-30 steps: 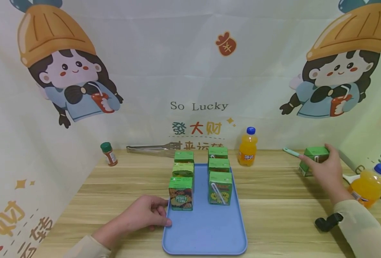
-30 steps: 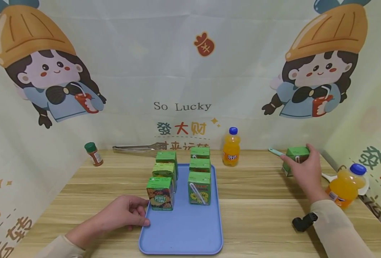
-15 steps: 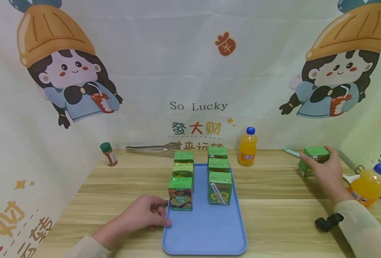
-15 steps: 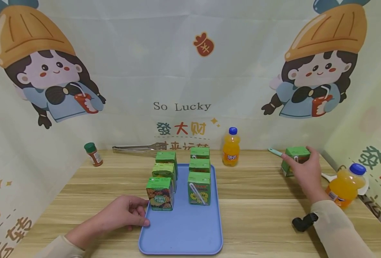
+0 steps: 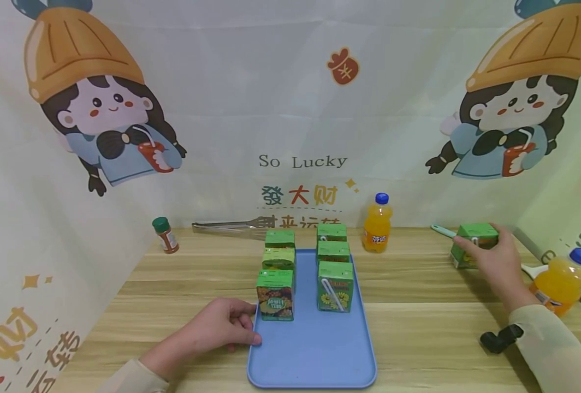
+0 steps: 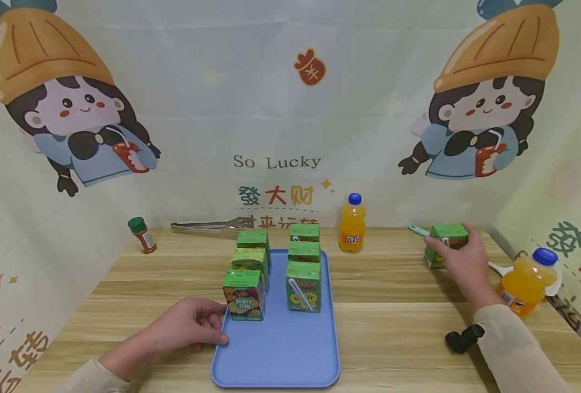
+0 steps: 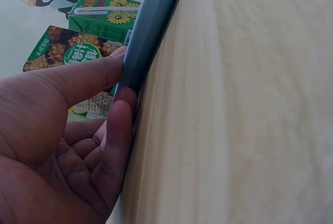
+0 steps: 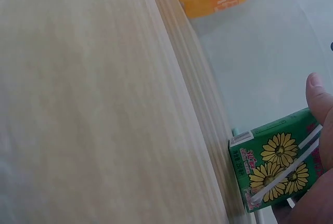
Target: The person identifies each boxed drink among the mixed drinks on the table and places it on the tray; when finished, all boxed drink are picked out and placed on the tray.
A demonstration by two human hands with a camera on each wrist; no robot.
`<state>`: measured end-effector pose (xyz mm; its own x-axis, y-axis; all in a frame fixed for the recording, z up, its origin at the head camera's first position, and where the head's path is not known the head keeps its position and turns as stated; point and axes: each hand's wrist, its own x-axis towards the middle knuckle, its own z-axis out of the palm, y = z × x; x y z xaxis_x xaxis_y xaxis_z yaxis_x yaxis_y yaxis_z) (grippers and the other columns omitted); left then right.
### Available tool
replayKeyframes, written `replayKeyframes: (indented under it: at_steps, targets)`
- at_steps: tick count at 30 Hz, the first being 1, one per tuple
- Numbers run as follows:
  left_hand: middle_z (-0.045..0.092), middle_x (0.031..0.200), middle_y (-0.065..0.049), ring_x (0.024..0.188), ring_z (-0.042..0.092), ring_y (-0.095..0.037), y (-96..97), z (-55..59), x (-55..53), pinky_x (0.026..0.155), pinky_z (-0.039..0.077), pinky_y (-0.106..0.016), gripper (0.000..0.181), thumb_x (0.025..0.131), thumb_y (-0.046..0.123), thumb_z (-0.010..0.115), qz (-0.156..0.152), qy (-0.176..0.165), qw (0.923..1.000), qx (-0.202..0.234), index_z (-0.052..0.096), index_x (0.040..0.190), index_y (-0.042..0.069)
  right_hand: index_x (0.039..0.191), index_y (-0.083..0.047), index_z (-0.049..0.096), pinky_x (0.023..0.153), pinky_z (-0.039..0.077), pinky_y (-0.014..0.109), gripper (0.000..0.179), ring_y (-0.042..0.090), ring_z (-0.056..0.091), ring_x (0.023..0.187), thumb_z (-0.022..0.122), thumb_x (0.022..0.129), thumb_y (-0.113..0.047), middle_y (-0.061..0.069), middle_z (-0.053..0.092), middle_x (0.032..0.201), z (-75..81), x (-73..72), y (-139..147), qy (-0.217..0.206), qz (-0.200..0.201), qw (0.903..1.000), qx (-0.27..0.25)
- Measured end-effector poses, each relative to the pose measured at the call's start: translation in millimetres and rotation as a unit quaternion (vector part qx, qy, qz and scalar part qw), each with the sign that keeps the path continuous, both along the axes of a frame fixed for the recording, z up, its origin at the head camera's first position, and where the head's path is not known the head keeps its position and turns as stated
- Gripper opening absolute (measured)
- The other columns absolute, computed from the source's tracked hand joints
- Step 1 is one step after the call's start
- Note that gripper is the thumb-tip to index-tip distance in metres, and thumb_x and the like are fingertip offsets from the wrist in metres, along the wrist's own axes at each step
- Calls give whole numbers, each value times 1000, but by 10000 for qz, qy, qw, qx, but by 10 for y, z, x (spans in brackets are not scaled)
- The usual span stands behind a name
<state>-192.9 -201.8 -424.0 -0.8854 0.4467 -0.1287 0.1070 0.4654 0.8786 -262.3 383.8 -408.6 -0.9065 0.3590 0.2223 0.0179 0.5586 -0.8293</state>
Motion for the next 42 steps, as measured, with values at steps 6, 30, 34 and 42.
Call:
replayKeyframes:
  at_steps: [6,30,34,42]
  targets:
    - [74,92,-5,77,69,-19,-1,7,5,57,59,-31,74,89,17,96,6,-18,10000,0,61,144,-19,170,7,27,89,43,30,99,46,48,129,75,105,-52,36,42,158,-18,5,-7,3,80,9999,135]
    - [74,91,-5,76,68,-19,-1,3,1,56,58,-30,73,89,16,96,-31,36,10000,11,61,144,-19,158,12,41,84,44,27,84,46,54,126,80,105,-42,37,53,149,-61,-4,6,-137,517,9984,200]
    - [74,91,-5,75,68,-19,0,7,4,56,58,-30,73,89,16,96,-30,38,10000,-1,61,144,-19,156,12,42,84,45,25,82,48,56,126,80,105,-40,38,53,150,-78,-2,23,-235,668,9972,237]
    - [74,91,-4,72,67,-18,-4,6,3,55,57,-30,74,89,17,96,-60,61,10000,15,61,144,-19,151,11,50,79,47,21,77,40,60,118,83,103,-39,38,61,143,-117,-4,46,-323,840,9947,502]
